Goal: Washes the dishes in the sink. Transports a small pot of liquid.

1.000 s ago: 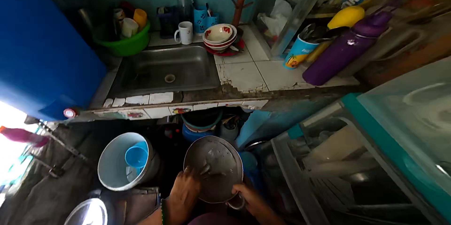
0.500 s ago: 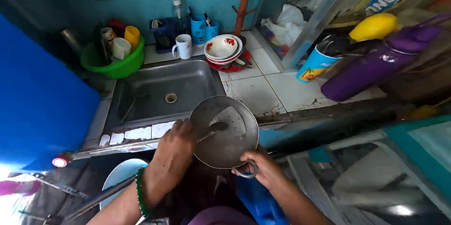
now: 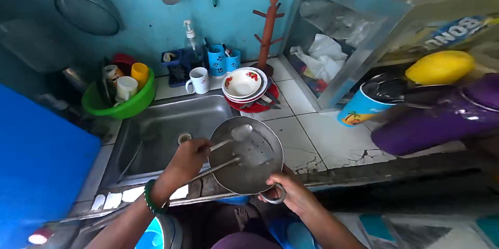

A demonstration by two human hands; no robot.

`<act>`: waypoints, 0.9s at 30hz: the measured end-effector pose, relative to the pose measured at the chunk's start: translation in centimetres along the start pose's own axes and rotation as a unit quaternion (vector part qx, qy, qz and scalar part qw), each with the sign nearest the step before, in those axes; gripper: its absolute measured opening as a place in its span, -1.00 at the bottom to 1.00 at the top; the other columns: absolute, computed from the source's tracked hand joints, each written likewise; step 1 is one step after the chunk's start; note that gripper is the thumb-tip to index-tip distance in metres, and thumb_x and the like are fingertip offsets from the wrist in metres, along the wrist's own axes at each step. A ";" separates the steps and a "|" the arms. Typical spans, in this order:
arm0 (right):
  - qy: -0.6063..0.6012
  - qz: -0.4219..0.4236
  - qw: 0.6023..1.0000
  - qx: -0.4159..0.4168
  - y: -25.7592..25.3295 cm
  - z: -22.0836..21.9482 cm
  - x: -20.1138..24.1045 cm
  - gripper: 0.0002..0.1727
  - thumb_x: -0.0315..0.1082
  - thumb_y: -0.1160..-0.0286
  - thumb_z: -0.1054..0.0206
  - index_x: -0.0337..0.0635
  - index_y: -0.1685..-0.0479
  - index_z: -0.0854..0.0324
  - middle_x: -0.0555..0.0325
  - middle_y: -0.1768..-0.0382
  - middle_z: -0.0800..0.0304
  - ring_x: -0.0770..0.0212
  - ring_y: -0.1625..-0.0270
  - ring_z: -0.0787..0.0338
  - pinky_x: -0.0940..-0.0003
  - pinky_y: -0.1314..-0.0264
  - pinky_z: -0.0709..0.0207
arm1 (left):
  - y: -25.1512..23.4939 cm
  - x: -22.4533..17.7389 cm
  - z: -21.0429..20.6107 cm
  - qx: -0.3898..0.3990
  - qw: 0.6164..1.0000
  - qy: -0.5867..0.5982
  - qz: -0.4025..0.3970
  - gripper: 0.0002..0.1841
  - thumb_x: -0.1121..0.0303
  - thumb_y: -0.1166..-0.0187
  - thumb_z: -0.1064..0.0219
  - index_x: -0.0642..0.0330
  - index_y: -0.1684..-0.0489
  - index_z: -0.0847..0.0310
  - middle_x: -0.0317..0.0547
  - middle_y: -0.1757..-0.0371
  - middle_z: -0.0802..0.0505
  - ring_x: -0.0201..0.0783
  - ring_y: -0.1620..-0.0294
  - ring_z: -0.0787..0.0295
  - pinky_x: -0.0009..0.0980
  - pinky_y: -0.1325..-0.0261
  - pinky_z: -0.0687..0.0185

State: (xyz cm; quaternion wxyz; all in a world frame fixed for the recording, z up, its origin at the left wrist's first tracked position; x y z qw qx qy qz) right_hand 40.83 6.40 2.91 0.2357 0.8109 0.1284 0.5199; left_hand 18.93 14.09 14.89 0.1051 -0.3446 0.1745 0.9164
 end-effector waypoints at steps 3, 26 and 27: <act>0.015 -0.002 1.000 -0.013 -0.8 1.0 0.3 -0.26 -0.72 -0.20 -0.11 -0.23 -0.55 -0.17 -0.07 0.26 -0.73 0.07 0.47 -0.84 0.17 0.51 -0.79 | -3.8 -1.0 -1.3 0.001 0.992 0.106 0.071 -0.73 0.53 -0.75 -0.13 0.34 -0.28 -0.62 -0.11 0.09 -0.69 -0.45 0.35 -0.47 -0.51 0.24 -0.43; -0.016 -0.057 0.998 -0.004 -3.2 4.0 1.1 -0.38 -0.70 -0.18 -0.10 -0.23 -0.38 -0.24 0.00 0.40 -0.79 0.10 0.56 -0.85 0.22 0.58 -0.79 | -21.9 -2.0 -5.9 -0.009 0.995 -0.059 0.084 -0.47 0.09 -0.72 -0.31 0.51 -0.28 -0.61 0.48 -0.35 -0.68 0.37 -0.44 -0.59 0.32 -0.45 -0.42; -0.014 -0.057 0.998 0.000 -3.3 3.9 1.2 -0.37 -0.69 -0.17 -0.11 -0.23 -0.38 -0.23 0.00 0.39 -0.79 0.11 0.55 -0.85 0.22 0.58 -0.79 | -19.9 -3.0 -5.3 -0.004 0.993 -0.101 0.056 -0.42 0.05 -0.72 -0.31 0.47 -0.39 -0.55 0.48 -0.45 -0.60 0.40 -0.49 -0.52 0.34 -0.45 -0.42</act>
Point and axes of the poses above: each hand's wrist, its own y-axis away from the middle knuckle, its own z-axis out of the back of the hand, x = y × z, the point moved 5 cm from there along -y, towards the middle knuckle
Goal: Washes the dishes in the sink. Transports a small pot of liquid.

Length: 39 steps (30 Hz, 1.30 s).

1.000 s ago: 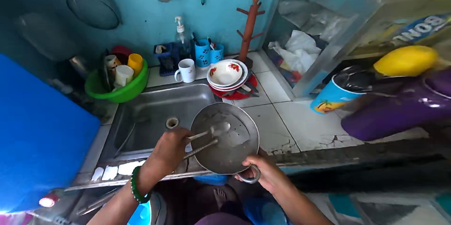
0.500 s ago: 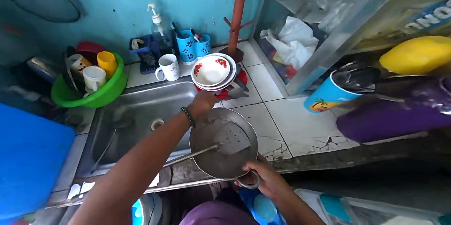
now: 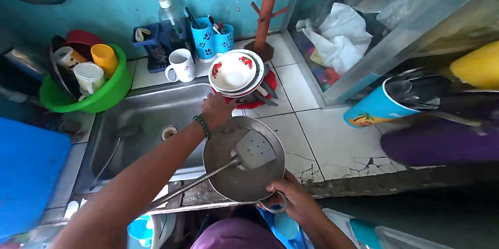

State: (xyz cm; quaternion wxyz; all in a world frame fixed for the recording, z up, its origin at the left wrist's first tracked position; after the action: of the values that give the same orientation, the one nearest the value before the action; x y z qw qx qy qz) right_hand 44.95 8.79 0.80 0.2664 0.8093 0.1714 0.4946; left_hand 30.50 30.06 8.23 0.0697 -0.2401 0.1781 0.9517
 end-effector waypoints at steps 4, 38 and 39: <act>0.011 0.009 1.000 0.023 -0.9 -1.1 0.5 -0.31 -0.67 -0.14 -0.16 -0.24 -0.46 -0.23 -0.02 0.29 -0.80 0.11 0.47 -0.87 0.21 0.52 -0.81 | 10.6 -1.2 2.4 0.080 0.971 -0.222 -0.036 -0.37 -0.03 -0.63 -0.38 0.20 -0.54 -0.48 0.34 -0.52 -0.52 0.35 -0.45 -0.52 0.26 -0.28 -0.55; 0.056 0.070 0.996 -0.001 -6.3 -12.2 -1.0 -0.80 -0.61 -0.55 0.11 -0.20 0.15 -0.39 0.17 0.64 -0.78 0.25 0.63 -0.84 0.40 0.55 -0.78 | 12.4 31.1 3.5 -0.115 0.954 -0.024 0.275 -0.56 0.57 -0.67 -0.18 0.56 -0.51 -0.43 0.53 -0.61 -0.41 0.44 -0.59 -0.40 0.20 -0.52 -0.44; 0.062 0.071 0.996 0.001 -6.3 -12.2 -1.0 -0.80 -0.61 -0.54 0.10 -0.20 0.14 -0.40 0.16 0.63 -0.79 0.24 0.62 -0.84 0.39 0.55 -0.79 | 11.8 31.3 3.1 -0.105 0.954 -0.030 0.280 -0.56 0.59 -0.66 -0.18 0.57 -0.50 -0.43 0.54 -0.64 -0.37 0.46 -0.61 -0.37 0.21 -0.50 -0.44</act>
State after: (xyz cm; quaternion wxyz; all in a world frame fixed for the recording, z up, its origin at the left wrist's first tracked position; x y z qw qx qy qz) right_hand 33.54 16.48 0.84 0.2185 0.7877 0.1303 0.5610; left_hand -0.77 21.73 -0.66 -0.2195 -0.1581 0.1349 0.9532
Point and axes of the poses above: each hand's wrist, its own y-axis away from the middle knuckle, its own z-axis out of the back of the hand, x = y × z, the point moved 5 cm from there along -y, towards the middle knuckle
